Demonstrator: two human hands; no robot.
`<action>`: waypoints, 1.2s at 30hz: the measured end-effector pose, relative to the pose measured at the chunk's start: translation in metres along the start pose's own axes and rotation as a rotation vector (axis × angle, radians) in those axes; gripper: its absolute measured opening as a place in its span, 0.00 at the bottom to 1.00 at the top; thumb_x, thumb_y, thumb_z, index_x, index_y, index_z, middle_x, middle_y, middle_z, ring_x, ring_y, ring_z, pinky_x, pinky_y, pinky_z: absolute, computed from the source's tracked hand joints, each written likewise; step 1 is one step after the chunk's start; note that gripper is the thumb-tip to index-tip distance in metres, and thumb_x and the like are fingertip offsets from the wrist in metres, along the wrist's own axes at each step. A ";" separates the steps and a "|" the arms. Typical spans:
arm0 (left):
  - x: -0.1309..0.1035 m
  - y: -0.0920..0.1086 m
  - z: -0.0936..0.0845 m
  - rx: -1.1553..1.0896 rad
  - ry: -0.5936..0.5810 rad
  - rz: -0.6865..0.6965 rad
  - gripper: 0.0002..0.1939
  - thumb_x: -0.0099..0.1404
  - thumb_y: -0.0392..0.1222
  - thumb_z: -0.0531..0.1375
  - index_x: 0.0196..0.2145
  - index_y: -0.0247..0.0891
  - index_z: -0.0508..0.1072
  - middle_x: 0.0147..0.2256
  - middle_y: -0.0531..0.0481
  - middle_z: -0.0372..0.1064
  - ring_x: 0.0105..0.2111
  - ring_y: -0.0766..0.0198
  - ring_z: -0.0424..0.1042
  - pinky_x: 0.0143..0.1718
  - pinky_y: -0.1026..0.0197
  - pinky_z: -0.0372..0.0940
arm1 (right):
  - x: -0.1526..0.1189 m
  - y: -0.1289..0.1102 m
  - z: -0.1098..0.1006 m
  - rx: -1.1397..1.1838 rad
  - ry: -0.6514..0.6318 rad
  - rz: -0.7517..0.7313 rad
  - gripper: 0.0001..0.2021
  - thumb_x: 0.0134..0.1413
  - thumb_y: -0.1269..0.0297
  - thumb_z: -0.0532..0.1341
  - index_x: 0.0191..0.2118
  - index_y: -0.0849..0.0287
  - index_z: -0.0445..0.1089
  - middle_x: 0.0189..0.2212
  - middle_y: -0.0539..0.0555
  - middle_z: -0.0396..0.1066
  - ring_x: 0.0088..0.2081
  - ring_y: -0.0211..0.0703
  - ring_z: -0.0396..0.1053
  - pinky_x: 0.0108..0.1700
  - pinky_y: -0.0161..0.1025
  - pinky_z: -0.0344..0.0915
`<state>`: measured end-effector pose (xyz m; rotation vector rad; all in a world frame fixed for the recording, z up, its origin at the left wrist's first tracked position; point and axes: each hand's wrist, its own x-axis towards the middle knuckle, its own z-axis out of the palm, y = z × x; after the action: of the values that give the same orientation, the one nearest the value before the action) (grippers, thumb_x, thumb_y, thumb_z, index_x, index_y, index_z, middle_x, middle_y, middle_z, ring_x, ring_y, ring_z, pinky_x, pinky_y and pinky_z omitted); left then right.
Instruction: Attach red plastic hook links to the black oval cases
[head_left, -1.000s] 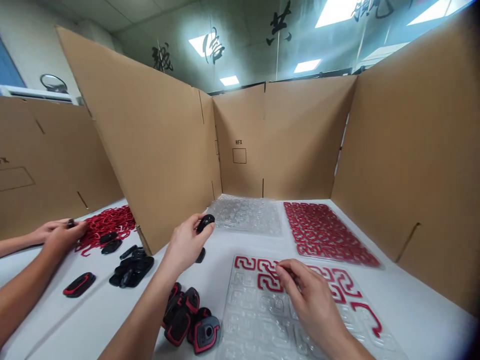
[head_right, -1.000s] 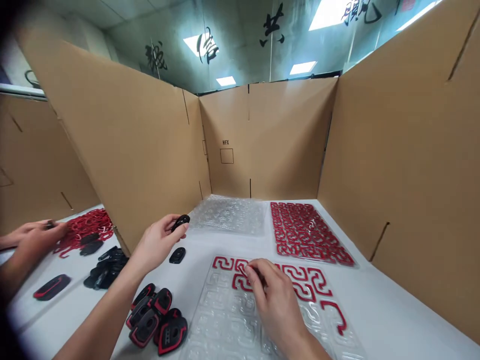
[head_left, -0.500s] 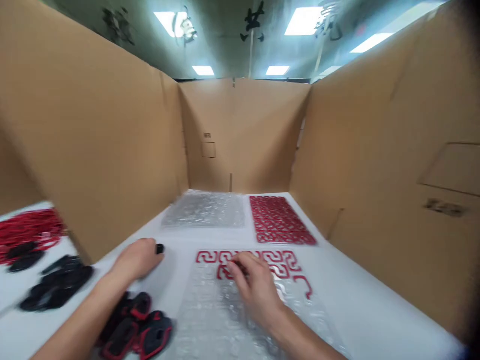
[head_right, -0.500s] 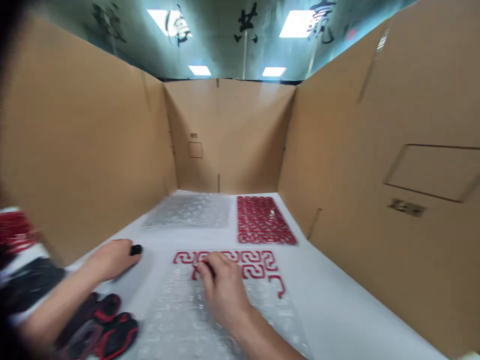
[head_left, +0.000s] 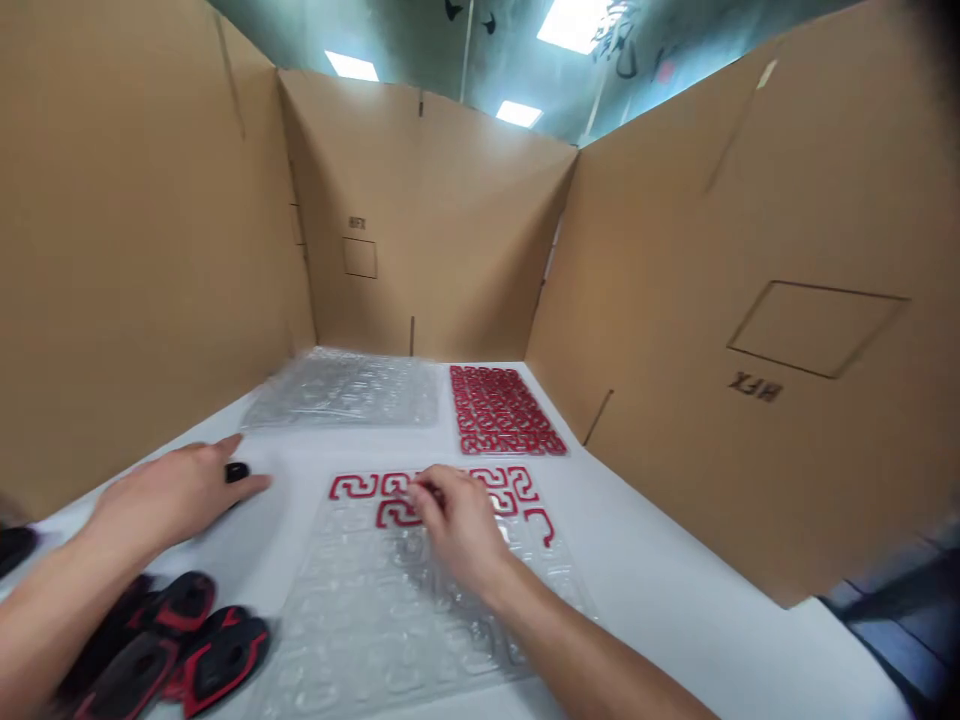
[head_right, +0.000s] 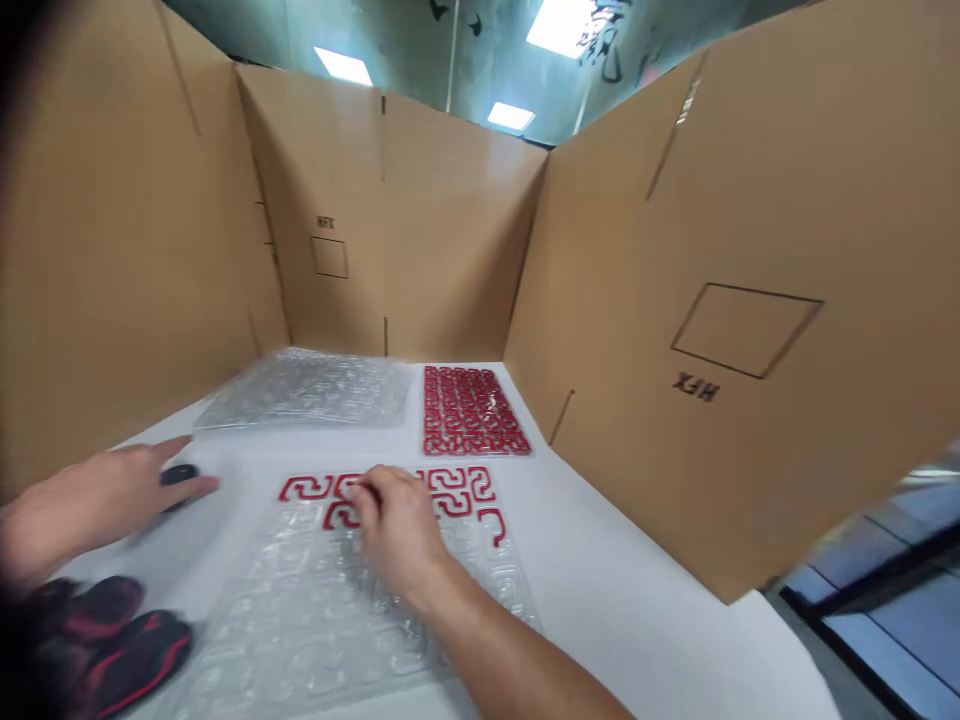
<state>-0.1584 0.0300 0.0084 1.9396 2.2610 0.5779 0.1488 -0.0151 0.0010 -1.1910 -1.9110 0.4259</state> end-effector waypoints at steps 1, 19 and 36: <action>-0.010 0.018 -0.013 0.055 -0.006 0.034 0.32 0.55 0.60 0.58 0.48 0.30 0.73 0.41 0.31 0.76 0.41 0.36 0.73 0.42 0.43 0.63 | 0.001 0.000 -0.002 0.032 0.033 -0.007 0.07 0.60 0.69 0.59 0.32 0.59 0.73 0.27 0.51 0.73 0.30 0.39 0.68 0.35 0.33 0.61; -0.066 0.134 0.047 -1.489 -0.536 0.000 0.16 0.50 0.47 0.70 0.32 0.34 0.75 0.30 0.46 0.76 0.31 0.63 0.73 0.33 0.64 0.65 | 0.020 0.014 -0.027 0.749 -0.142 0.145 0.07 0.49 0.66 0.65 0.36 0.58 0.74 0.32 0.51 0.76 0.34 0.40 0.73 0.39 0.37 0.68; -0.062 0.120 0.044 -0.904 -0.333 0.314 0.11 0.54 0.51 0.63 0.28 0.42 0.78 0.26 0.51 0.76 0.28 0.57 0.73 0.31 0.64 0.65 | 0.015 0.019 -0.029 0.608 -0.356 0.243 0.06 0.47 0.63 0.66 0.27 0.61 0.75 0.19 0.47 0.70 0.20 0.35 0.65 0.25 0.31 0.62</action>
<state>-0.0218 -0.0068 -0.0001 1.7028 1.1660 0.9926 0.1788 0.0036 0.0132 -0.9717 -1.7237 1.3187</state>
